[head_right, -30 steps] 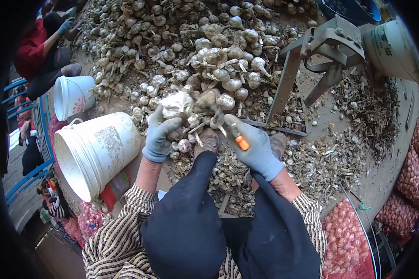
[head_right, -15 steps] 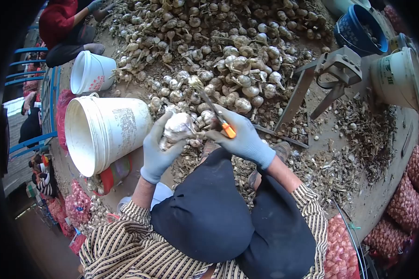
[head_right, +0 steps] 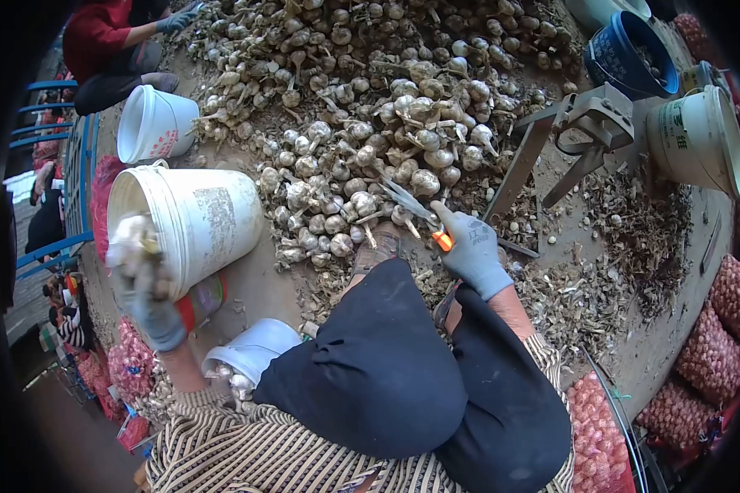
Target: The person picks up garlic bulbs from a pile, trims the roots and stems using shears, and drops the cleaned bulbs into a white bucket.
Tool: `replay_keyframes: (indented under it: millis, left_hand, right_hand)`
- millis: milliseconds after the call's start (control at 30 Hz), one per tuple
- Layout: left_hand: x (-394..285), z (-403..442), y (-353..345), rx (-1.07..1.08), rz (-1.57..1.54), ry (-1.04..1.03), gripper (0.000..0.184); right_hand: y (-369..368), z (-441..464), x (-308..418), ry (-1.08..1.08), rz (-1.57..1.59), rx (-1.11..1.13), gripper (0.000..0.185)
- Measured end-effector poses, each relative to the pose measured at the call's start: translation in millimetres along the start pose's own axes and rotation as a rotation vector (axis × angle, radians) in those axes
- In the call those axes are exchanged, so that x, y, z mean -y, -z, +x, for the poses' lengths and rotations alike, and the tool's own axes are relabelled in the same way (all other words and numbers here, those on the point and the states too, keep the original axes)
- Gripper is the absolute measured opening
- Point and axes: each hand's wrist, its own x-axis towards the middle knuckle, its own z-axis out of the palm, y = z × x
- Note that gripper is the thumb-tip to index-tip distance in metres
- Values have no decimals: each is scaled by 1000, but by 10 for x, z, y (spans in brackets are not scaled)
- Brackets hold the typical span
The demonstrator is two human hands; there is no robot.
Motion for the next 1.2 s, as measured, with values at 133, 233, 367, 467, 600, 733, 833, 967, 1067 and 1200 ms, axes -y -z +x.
replay_keyframes:
  millis: [133,233,367,467,600,733,833,967,1067,1200]
  left_hand:
    - [-4,443,911,-267,1044,-351,56]
    - [210,450,380,-260,1425,-611,60]
    - [694,278,-1537,227,747,-624,42]
    - [1527,180,-2769,593,324,10,42]
    - [2103,89,-3878,474,846,-287,69]
    - [2332,25,-3954,364,557,-248,59]
    - [2159,-20,-3550,447,91,231,52]
    - [1725,-102,-3056,664,-98,241,48]
    - [1475,-139,-2909,800,169,69,52]
    - [1366,-231,-2921,881,349,-68,54]
  right_hand:
    - [41,-204,-44,-67,-200,194,65]
    - [40,-293,-66,-124,-124,137,58]
    - [-81,-326,-155,-277,160,-66,48]
    - [0,-298,-161,-360,273,-198,48]
    - [-25,-355,-284,-498,361,-252,50]
    - [-35,-392,-298,-452,373,-274,50]
    - [39,-323,-231,-363,261,-273,48]
    - [192,-280,-103,-256,28,-116,58]
    - [286,-191,-6,-183,-58,-18,64]
    - [227,-157,-27,-94,-36,6,69]
